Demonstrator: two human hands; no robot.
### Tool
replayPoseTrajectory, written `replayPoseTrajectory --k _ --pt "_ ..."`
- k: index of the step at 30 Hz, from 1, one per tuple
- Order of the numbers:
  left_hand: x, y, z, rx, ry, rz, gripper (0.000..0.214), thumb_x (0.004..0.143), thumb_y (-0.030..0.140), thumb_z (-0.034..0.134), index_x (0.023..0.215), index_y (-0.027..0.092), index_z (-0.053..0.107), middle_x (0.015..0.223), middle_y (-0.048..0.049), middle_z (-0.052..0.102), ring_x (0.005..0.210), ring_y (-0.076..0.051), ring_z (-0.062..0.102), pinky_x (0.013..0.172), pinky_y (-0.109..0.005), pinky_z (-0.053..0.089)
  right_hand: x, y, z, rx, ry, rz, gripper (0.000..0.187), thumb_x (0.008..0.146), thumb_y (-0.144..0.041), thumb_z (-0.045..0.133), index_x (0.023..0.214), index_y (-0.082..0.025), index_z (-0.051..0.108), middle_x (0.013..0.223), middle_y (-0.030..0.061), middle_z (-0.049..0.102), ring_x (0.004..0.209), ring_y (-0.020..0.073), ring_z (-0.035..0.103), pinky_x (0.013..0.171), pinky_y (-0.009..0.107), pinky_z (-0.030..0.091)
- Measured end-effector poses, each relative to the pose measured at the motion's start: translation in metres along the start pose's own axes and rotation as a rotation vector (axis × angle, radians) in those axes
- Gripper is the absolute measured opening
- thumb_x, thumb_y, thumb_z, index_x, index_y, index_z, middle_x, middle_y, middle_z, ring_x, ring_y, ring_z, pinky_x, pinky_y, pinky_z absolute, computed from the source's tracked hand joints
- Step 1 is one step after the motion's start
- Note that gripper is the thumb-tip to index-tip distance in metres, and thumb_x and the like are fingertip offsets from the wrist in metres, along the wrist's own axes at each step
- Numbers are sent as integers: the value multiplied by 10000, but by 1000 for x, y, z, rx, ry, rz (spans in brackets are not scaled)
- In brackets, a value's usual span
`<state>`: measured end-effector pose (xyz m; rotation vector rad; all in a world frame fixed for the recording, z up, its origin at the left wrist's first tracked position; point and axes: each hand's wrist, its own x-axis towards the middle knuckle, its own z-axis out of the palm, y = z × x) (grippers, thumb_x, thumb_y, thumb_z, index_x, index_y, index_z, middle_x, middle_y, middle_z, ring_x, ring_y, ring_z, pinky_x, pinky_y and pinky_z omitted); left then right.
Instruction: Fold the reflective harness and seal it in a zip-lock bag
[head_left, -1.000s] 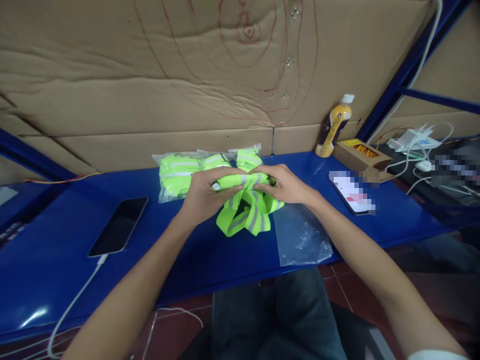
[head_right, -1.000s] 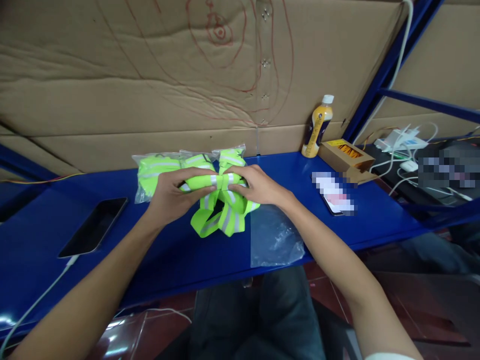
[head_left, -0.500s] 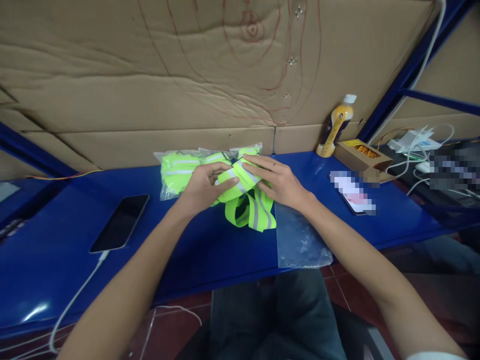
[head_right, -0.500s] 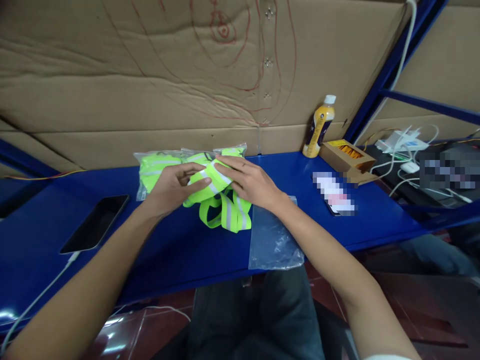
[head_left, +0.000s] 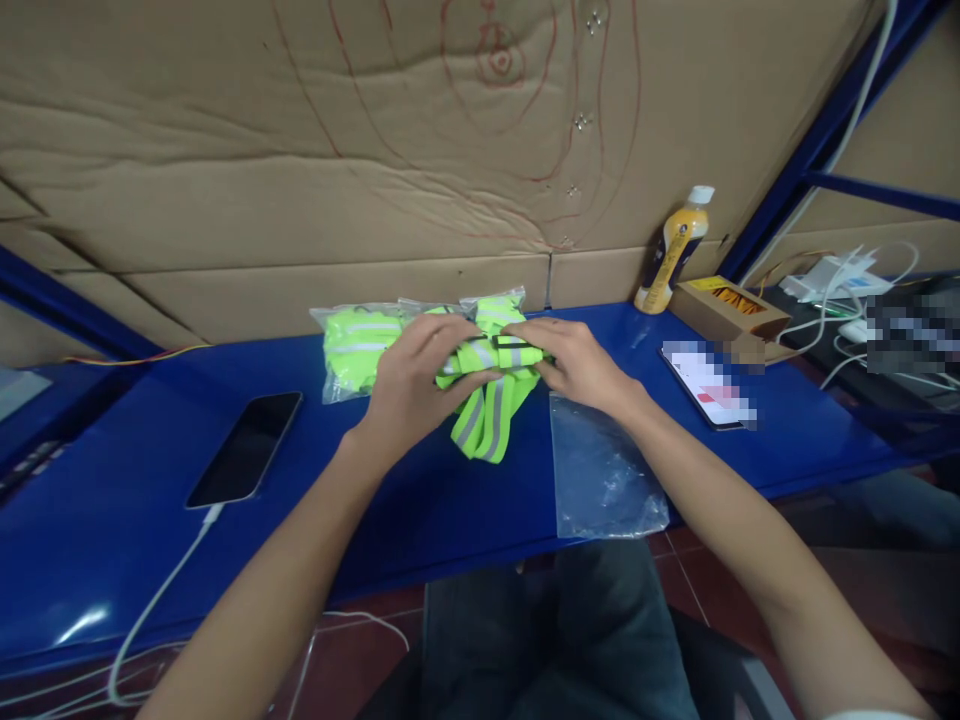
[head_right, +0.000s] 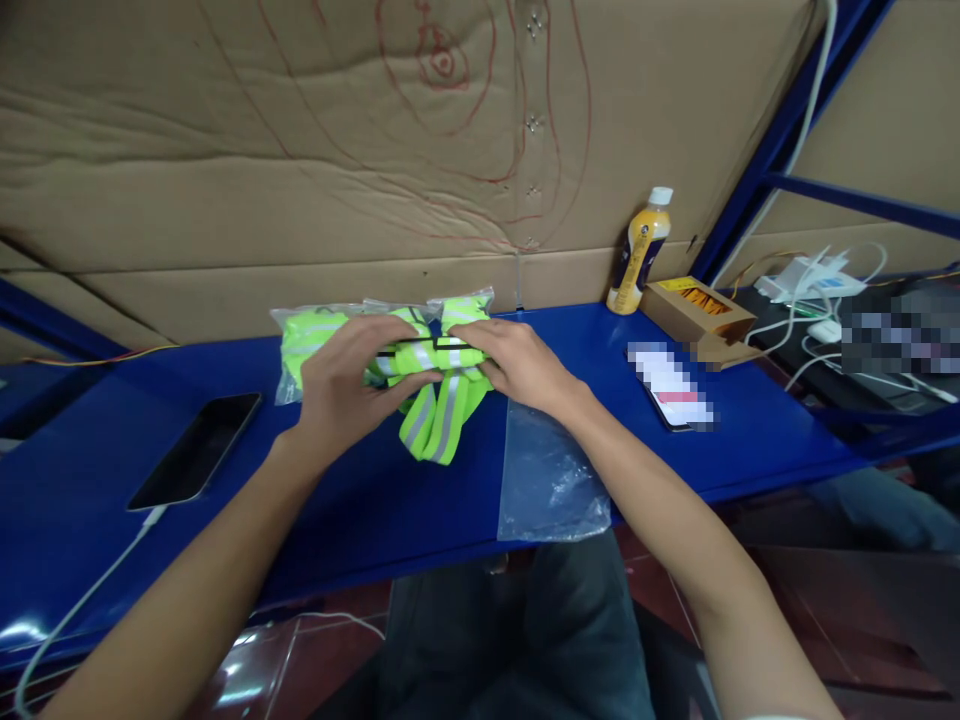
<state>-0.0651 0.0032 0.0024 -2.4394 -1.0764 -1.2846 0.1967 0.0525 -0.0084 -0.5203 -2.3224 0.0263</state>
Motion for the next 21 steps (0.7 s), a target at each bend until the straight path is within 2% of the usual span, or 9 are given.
replayPoseTrajectory --k 2,5,7,9,10,12,15,18,21 --pt "3 0 -4 -87 -3 -125 459 1010 588 705 1285 223 730 1269 -118 780 1170 -312 714 1033 -423 528 -2 1 2 -65 89 -37 566 955 8 490 1466 -168 661 1458 135 733 1334 265 710 1125 450 589" --pt "7 -4 -4 -250 -125 -357 447 1063 600 574 1143 202 760 977 -66 769 863 -241 694 801 -356 529 -4 1 7 -138 178 -85 564 1027 6 430 1492 -211 663 1525 119 697 1370 259 684 1150 484 583" --pt "8 -8 -2 -398 -205 -481 422 1005 602 663 980 190 750 804 -28 687 689 -186 588 656 -313 463 -4 -1 10 -157 192 -91 609 1022 23 416 1511 -250 656 1542 102 685 1384 267 667 1148 500 588" --pt "7 -12 1 -563 -211 -539 388 903 567 805 925 185 737 814 -24 683 683 -170 572 633 -296 453 -3 -3 11 -146 170 -82 666 996 33 424 1561 -264 613 1569 112 657 1429 283 631 1168 525 574" --pt "7 -14 3 -627 -169 -546 377 871 541 846 944 185 742 855 -30 704 716 -175 597 655 -294 475 -2 -5 10 -125 146 -79 680 989 17 451 1601 -254 571 1597 132 627 1468 295 600 1194 543 553" --pt "5 -18 3 -638 -58 -513 368 831 482 898 999 190 751 927 -37 735 796 -189 647 723 -300 513 0 -9 6 -42 75 -72 709 997 -92 561 1685 -224 453 1668 176 538 1551 324 520 1253 570 493" --pt "3 -19 1 -442 43 -386 331 836 413 913 1042 209 754 933 -23 750 823 -193 674 761 -306 516 4 -12 0 106 7 -20 793 1020 -319 692 1733 -234 356 1705 176 492 1576 327 497 1289 552 453" --pt "1 -11 -2 -304 47 -213 278 885 405 886 1077 235 779 971 -32 781 861 -218 710 799 -337 537 4 -6 -1 178 16 48 684 1046 -374 709 1673 -244 470 1601 149 624 1452 303 633 1229 492 515" --pt "0 -1 -1 -281 6 -68 217 955 423 818 1090 254 801 1032 -56 808 969 -259 744 906 -386 559 2 1 3 218 -1 76 524 1035 -350 737 1539 -246 637 1432 111 753 1291 284 739 1123 428 581"
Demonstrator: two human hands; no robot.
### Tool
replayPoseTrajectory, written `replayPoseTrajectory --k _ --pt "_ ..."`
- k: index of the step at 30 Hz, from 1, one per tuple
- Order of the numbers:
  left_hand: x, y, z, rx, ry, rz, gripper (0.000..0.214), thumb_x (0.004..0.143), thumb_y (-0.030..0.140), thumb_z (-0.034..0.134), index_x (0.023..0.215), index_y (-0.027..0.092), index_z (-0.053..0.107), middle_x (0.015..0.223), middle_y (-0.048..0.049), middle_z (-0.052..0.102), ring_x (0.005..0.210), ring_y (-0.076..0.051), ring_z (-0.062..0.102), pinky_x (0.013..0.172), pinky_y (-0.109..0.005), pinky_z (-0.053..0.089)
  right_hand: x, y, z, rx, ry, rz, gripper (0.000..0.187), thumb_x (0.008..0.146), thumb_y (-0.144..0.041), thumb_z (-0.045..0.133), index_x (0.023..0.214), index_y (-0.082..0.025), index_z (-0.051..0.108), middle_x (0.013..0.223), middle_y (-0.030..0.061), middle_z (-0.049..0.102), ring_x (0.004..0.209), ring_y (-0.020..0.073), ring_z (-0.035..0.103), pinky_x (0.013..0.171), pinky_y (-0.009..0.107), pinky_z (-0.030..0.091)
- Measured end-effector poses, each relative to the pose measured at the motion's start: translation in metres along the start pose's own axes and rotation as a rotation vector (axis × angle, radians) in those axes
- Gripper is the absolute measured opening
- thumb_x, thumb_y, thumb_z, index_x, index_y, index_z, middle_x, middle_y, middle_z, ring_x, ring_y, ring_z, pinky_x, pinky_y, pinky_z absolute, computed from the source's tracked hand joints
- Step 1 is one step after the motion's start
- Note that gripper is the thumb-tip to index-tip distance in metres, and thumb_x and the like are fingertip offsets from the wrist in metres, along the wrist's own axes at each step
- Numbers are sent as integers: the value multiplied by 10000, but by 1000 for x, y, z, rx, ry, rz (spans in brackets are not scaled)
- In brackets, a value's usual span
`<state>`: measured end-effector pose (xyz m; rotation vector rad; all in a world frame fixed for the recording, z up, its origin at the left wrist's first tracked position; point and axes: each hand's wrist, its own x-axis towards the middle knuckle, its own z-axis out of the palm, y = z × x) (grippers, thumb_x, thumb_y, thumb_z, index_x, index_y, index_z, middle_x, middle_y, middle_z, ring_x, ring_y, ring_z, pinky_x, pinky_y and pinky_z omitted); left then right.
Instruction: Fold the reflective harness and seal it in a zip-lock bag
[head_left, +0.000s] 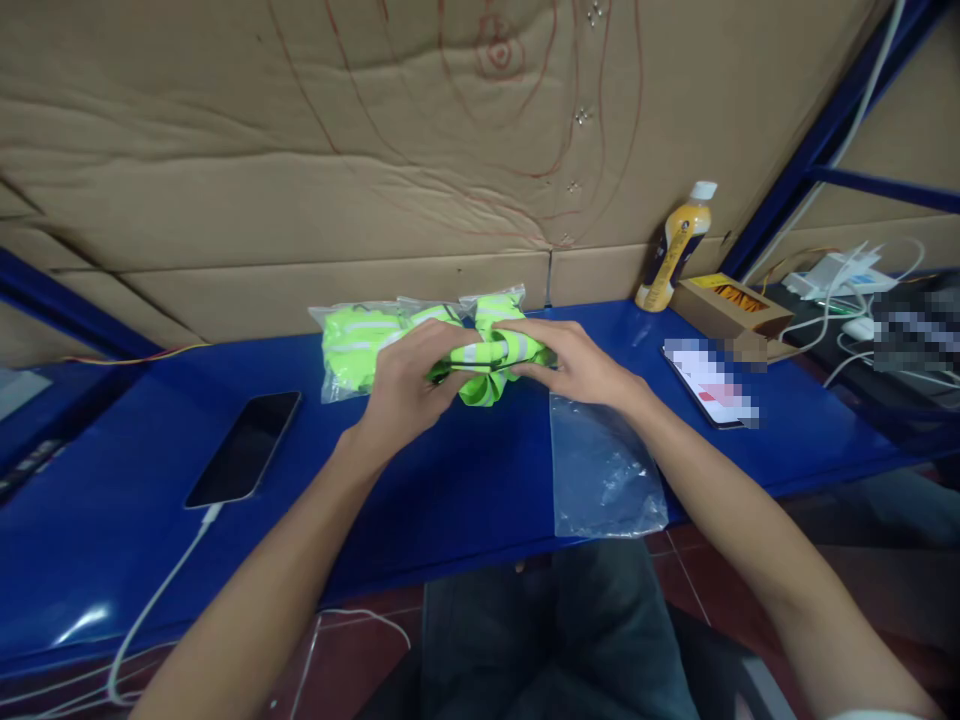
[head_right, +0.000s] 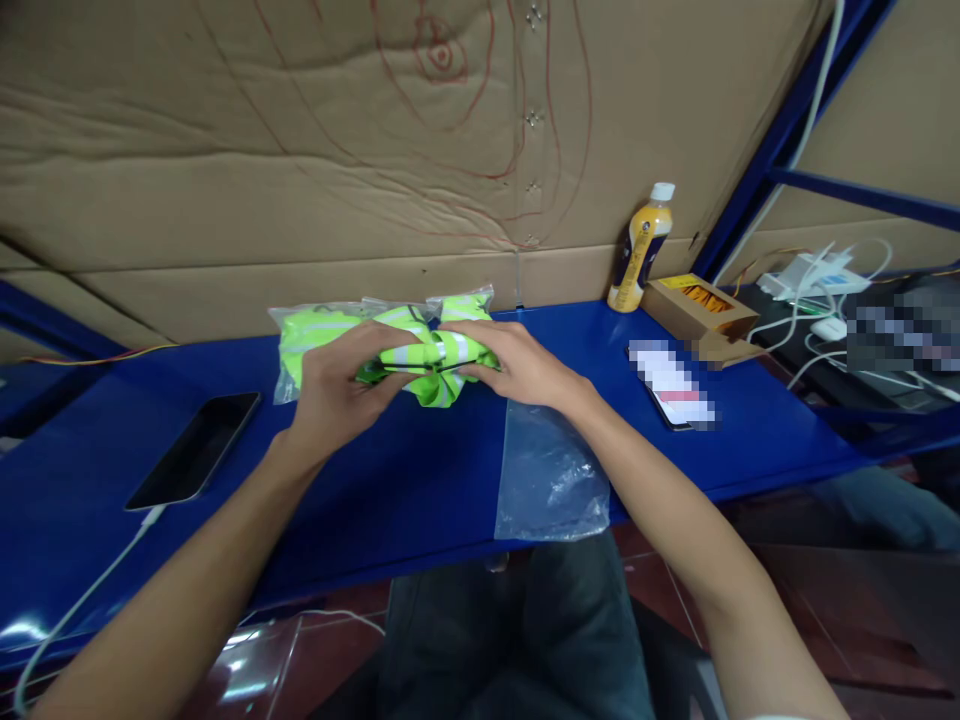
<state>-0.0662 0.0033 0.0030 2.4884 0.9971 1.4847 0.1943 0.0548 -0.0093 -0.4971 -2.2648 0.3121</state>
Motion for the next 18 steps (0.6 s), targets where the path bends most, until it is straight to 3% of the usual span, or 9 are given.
replayPoseTrajectory --k 3,6,8,11,14,16,18 --pt "0 1 3 11 15 -47 287 922 456 852 1117 251 804 1126 -77 820 1068 -286 762 975 -409 564 -2 1 4 -13 73 -30 373 1051 -266 678 1419 -233 733 1337 96 795 1210 253 771 1061 385 607" --pt "2 -5 3 -18 26 -223 513 775 509 962 1169 224 797 1165 -87 819 1083 -303 762 986 -417 567 -4 -2 7 -105 150 -98 450 1025 -109 582 1439 -220 720 1414 108 759 1288 245 743 1095 405 602" --pt "4 -7 2 -134 -37 -342 611 689 549 996 1148 196 801 1103 -84 817 1012 -297 757 916 -399 581 -7 -2 8 -214 185 -144 519 1006 -38 530 1466 -208 701 1474 126 725 1335 253 722 1117 431 600" --pt "5 -6 2 -382 -122 -508 523 757 615 925 1011 174 807 943 -71 783 858 -253 722 757 -344 564 -11 0 13 -360 221 -189 521 1030 -27 500 1478 -210 696 1532 144 687 1329 281 721 1102 470 617" --pt "4 -4 3 -547 -89 -645 422 840 577 882 935 177 786 877 -55 753 772 -209 688 699 -314 543 -11 -2 17 -384 220 -166 546 1056 -52 480 1511 -282 674 1581 108 653 1352 294 701 1101 505 624" --pt "4 -5 2 -579 -54 -659 382 817 507 923 965 186 778 903 -43 755 764 -191 681 710 -308 545 -7 -8 17 -324 190 -175 555 1061 -89 494 1552 -307 633 1626 101 607 1437 296 642 1164 537 587" --pt "4 -9 -1 -497 -37 -579 373 792 461 948 980 194 768 918 -32 752 780 -188 678 734 -310 546 -2 -15 15 -221 150 -193 531 1079 -184 546 1598 -290 580 1657 123 561 1516 295 573 1236 549 526"
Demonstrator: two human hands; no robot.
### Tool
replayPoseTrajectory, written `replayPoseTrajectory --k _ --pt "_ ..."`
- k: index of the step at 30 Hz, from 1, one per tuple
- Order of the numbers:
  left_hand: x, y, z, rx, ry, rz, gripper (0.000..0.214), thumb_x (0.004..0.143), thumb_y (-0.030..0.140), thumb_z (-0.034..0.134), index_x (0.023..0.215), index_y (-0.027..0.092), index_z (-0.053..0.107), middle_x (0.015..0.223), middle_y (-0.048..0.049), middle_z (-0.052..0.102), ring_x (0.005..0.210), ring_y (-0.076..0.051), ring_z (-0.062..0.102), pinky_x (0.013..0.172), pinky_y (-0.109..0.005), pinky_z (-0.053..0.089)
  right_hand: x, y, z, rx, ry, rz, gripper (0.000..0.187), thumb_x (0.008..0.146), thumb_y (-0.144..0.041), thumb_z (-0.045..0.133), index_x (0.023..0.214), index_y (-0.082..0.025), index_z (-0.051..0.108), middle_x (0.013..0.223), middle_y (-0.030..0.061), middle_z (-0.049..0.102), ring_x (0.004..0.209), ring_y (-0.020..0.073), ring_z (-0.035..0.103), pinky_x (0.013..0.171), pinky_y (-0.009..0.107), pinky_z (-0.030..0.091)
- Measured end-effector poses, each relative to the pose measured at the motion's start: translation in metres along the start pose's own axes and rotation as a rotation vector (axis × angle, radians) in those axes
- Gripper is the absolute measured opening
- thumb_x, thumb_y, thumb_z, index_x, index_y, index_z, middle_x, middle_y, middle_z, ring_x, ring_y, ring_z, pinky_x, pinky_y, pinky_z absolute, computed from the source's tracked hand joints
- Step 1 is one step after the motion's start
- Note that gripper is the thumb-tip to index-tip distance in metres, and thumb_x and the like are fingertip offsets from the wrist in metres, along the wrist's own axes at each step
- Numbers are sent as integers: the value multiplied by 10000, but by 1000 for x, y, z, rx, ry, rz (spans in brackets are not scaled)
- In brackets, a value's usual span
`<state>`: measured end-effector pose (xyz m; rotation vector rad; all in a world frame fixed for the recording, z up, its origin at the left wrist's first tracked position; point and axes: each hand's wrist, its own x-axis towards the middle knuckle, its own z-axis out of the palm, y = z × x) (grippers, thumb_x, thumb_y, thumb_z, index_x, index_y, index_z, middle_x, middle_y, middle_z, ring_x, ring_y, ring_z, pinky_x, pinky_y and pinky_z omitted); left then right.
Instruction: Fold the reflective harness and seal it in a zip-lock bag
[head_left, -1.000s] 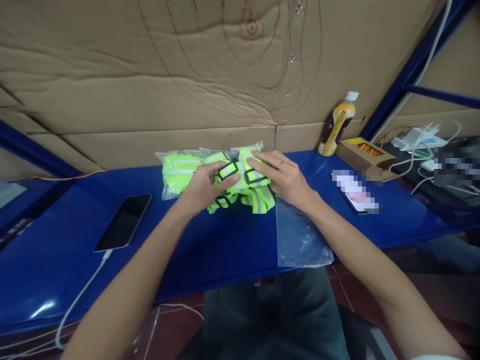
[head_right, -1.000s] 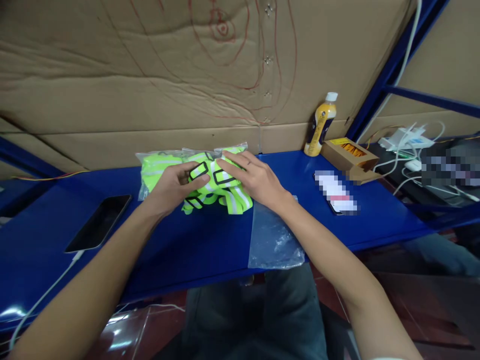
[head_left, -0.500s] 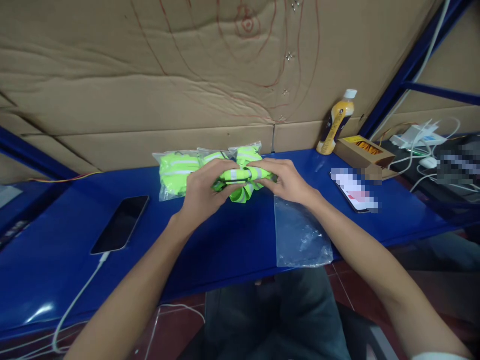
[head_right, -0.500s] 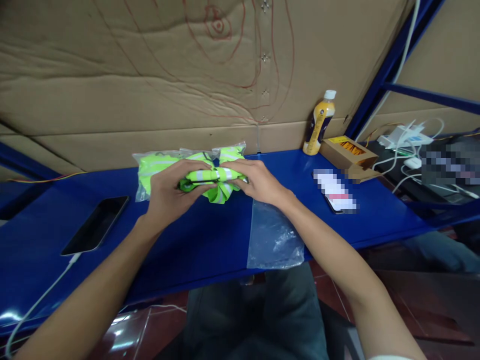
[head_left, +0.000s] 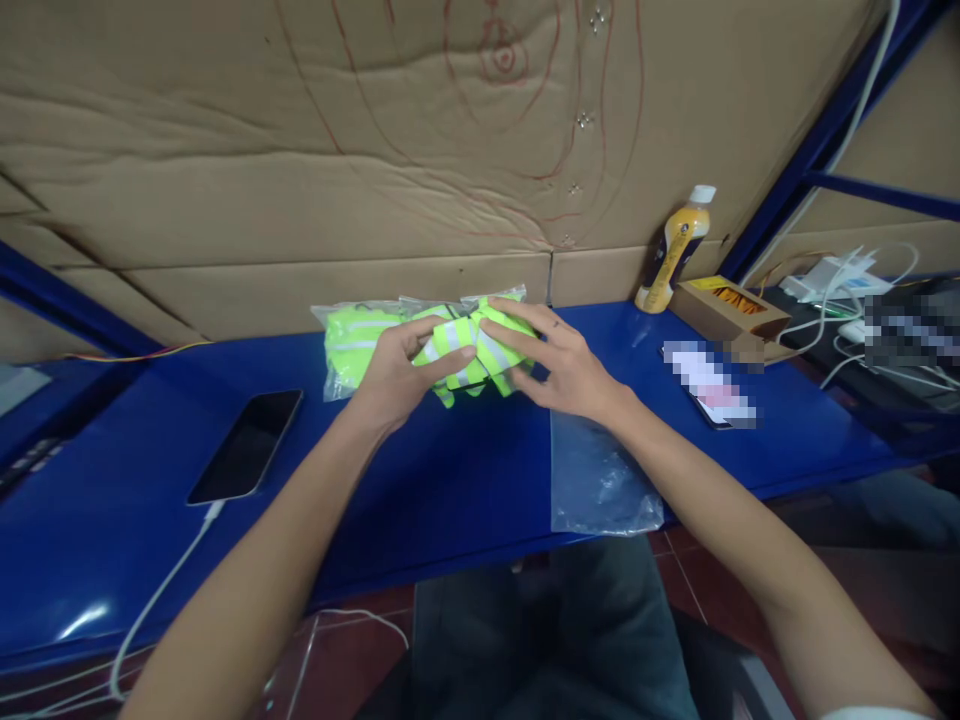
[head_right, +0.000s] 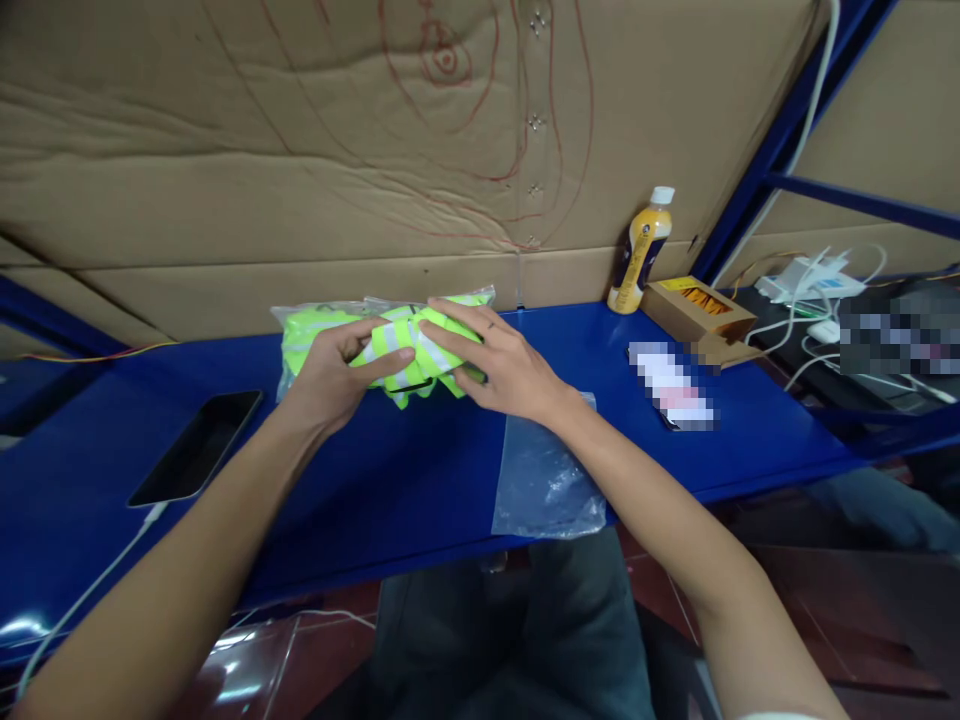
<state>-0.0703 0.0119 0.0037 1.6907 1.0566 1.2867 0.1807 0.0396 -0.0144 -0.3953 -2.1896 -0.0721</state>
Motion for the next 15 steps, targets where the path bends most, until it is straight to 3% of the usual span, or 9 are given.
replayPoseTrajectory --k 4,7,11,13,15 --pt "1 0 -6 378 -10 296 337 831 439 924 1024 208 772 978 -44 766 893 -237 694 862 -381 558 6 -1 -6 87 -76 100 728 1081 -455 654 1729 -291 368 1694 134 510 1579 311 485 1308 565 439" --pt "-1 2 -1 553 -48 529 237 931 394 844 1098 238 784 1048 -68 787 1046 -283 693 966 -445 555 2 8 -6 29 -147 124 786 1027 -544 719 1704 -283 416 1685 131 531 1628 372 388 1345 646 333" --pt "-2 -1 5 653 -72 725 167 1013 351 749 1158 273 779 1147 -82 797 1212 -302 675 1085 -504 535 -5 19 -6 155 -271 123 591 1055 -363 699 1600 -207 534 1521 161 672 1395 326 647 1192 529 524" --pt "-2 -3 5 666 -54 718 206 1009 394 755 1175 274 776 1310 -106 767 1289 -314 671 1132 -524 521 -7 20 -6 165 -292 134 493 1024 -179 630 1516 -177 605 1402 148 740 1256 298 721 1077 460 581" --pt "-3 -2 3 661 -49 648 334 967 477 800 1222 263 766 1401 -128 735 1311 -334 683 1144 -522 527 -9 19 -6 111 -274 127 540 938 -50 563 1463 -149 642 1320 141 769 1199 292 732 1034 443 585"
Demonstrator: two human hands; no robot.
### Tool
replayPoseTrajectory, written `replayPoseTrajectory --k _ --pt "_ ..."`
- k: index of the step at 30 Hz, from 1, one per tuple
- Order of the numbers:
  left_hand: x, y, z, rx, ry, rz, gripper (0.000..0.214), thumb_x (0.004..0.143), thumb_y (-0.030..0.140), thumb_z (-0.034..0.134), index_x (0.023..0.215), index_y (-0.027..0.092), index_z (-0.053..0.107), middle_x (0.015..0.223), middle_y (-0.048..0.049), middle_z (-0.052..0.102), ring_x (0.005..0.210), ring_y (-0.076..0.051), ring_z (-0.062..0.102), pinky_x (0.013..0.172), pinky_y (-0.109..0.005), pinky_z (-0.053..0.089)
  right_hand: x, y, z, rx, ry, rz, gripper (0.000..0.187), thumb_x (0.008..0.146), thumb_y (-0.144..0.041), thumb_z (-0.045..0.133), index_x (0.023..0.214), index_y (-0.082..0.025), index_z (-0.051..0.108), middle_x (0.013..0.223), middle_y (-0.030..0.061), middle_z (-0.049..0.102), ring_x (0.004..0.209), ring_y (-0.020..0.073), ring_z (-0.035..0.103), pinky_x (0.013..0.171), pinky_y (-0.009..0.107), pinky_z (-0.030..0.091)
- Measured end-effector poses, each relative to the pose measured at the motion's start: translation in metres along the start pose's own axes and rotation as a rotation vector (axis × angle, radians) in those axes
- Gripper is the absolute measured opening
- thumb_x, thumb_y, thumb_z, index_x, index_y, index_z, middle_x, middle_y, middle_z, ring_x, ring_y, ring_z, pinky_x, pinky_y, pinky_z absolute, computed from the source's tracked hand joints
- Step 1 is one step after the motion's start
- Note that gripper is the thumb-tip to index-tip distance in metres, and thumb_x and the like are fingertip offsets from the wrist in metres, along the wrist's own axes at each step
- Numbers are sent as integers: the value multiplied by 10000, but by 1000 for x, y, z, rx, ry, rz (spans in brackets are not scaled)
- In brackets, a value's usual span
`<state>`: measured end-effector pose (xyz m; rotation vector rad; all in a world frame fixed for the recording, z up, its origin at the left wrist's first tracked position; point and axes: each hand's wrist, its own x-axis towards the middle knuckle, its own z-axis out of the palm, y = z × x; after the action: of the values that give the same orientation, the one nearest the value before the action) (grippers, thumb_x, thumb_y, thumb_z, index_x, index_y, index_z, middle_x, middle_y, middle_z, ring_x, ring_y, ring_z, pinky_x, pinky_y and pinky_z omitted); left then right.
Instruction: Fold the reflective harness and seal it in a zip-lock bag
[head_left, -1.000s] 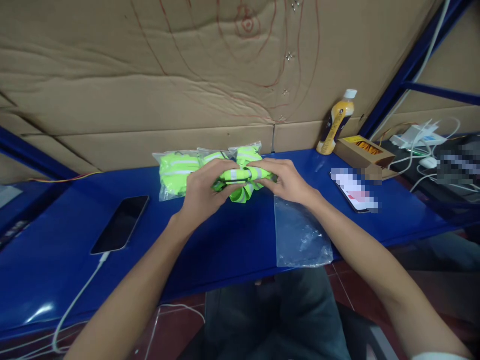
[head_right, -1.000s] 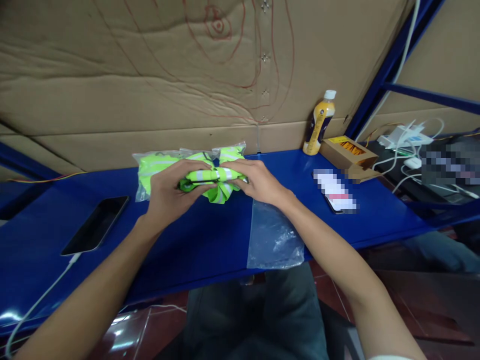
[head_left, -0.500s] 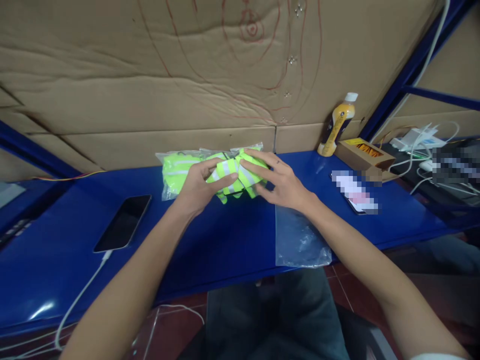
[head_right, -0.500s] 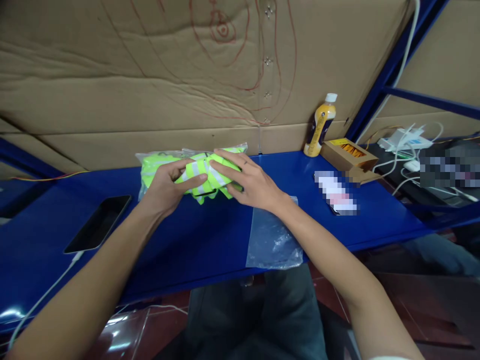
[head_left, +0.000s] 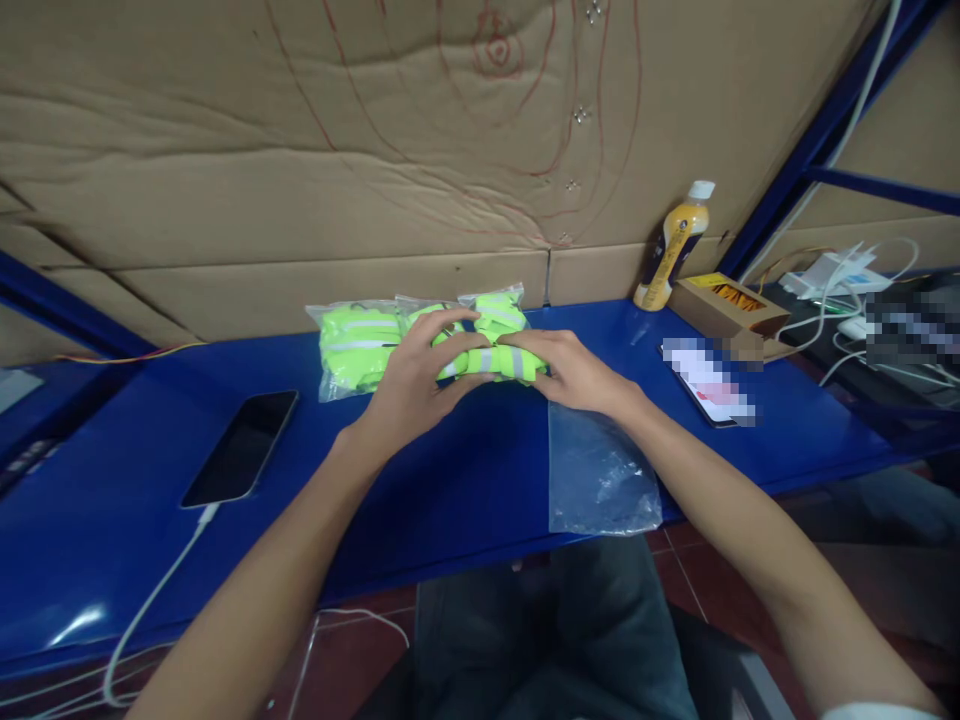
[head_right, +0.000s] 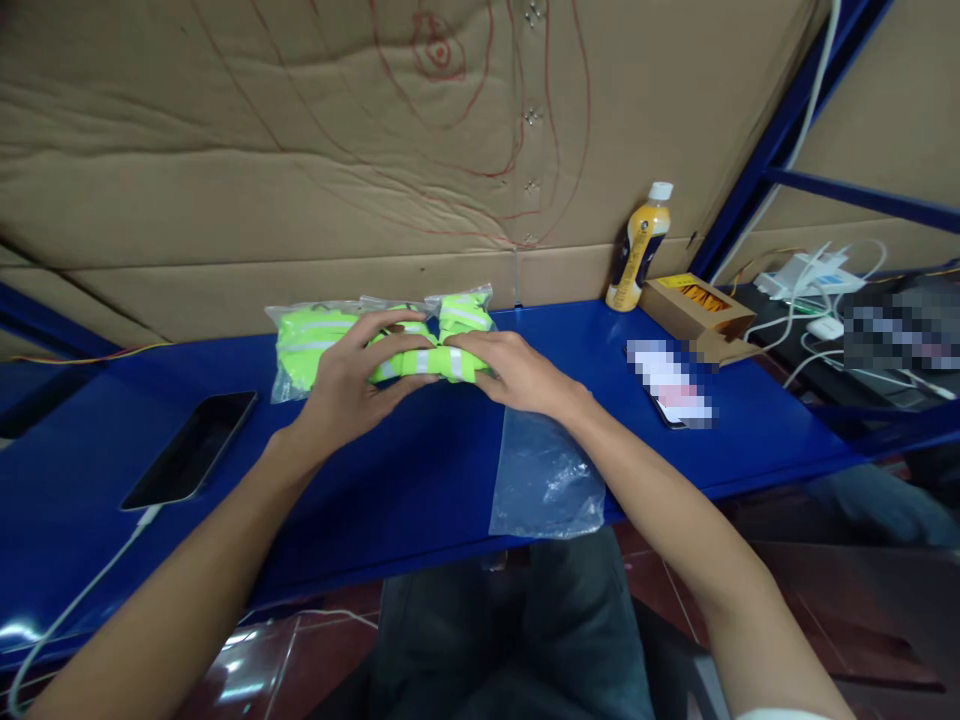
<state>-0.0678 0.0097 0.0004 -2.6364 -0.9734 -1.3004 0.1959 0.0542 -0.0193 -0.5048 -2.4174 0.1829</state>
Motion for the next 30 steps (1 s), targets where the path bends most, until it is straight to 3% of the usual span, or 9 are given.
replayPoseTrajectory --k 3,5,9,12,18,22,26,28,30 --pt "2 3 -6 -69 -25 -159 553 920 556 817 1368 248 719 1373 -131 759 1167 -317 759 1075 -476 579 -1 -4 2 -135 29 -41 640 884 14 509 1490 -153 630 1321 146 764 1216 303 700 1044 492 567" --pt "3 4 -11 -99 4 -275 549 930 573 788 1363 240 734 1290 -118 797 1052 -294 787 1009 -443 607 0 -8 4 -216 53 -80 632 936 23 471 1506 -200 629 1382 135 751 1259 306 669 1061 532 552" --pt "5 0 -19 -127 -32 -370 392 921 609 781 1040 242 847 1062 -85 837 1010 -309 772 918 -404 608 4 -13 8 -297 155 -140 543 1077 -35 442 1504 -305 640 1469 88 725 1347 302 641 1102 564 530" --pt "4 -5 -19 -400 -125 -507 386 909 623 795 880 242 844 949 -66 817 924 -276 746 768 -345 588 4 -13 11 -318 187 -154 518 1091 -68 512 1503 -354 641 1481 75 718 1414 332 621 1123 601 514" --pt "1 -5 -7 -678 -39 -866 424 631 519 1026 815 193 828 807 -69 744 735 -223 678 592 -312 503 4 -13 9 -287 183 -209 640 1038 -53 517 1606 -346 538 1600 103 621 1539 343 515 1194 635 475" --pt "2 -3 -5 -604 77 -750 467 674 545 991 929 188 831 891 -64 766 808 -253 713 679 -353 561 9 -22 3 -145 138 -147 749 996 -349 658 1699 -340 398 1759 121 409 1662 371 335 1316 688 331" --pt "3 6 -5 -278 135 -479 438 786 510 922 1074 197 816 1025 -64 805 949 -282 739 883 -413 599 13 -26 9 13 219 30 758 1087 -543 554 1735 -248 293 1794 180 329 1703 330 267 1379 621 250" --pt "2 13 -3 -191 151 -363 402 844 494 876 1117 208 801 1038 -63 810 970 -283 742 914 -425 601 15 -27 15 74 297 133 727 1111 -569 504 1719 -232 292 1780 185 355 1694 328 288 1372 607 274" --pt "1 21 1 -150 145 -261 337 911 459 817 1141 216 784 1056 -67 809 992 -278 740 927 -429 599 16 -30 19 145 347 238 710 1096 -599 533 1680 -245 339 1701 175 476 1598 343 448 1307 589 394"
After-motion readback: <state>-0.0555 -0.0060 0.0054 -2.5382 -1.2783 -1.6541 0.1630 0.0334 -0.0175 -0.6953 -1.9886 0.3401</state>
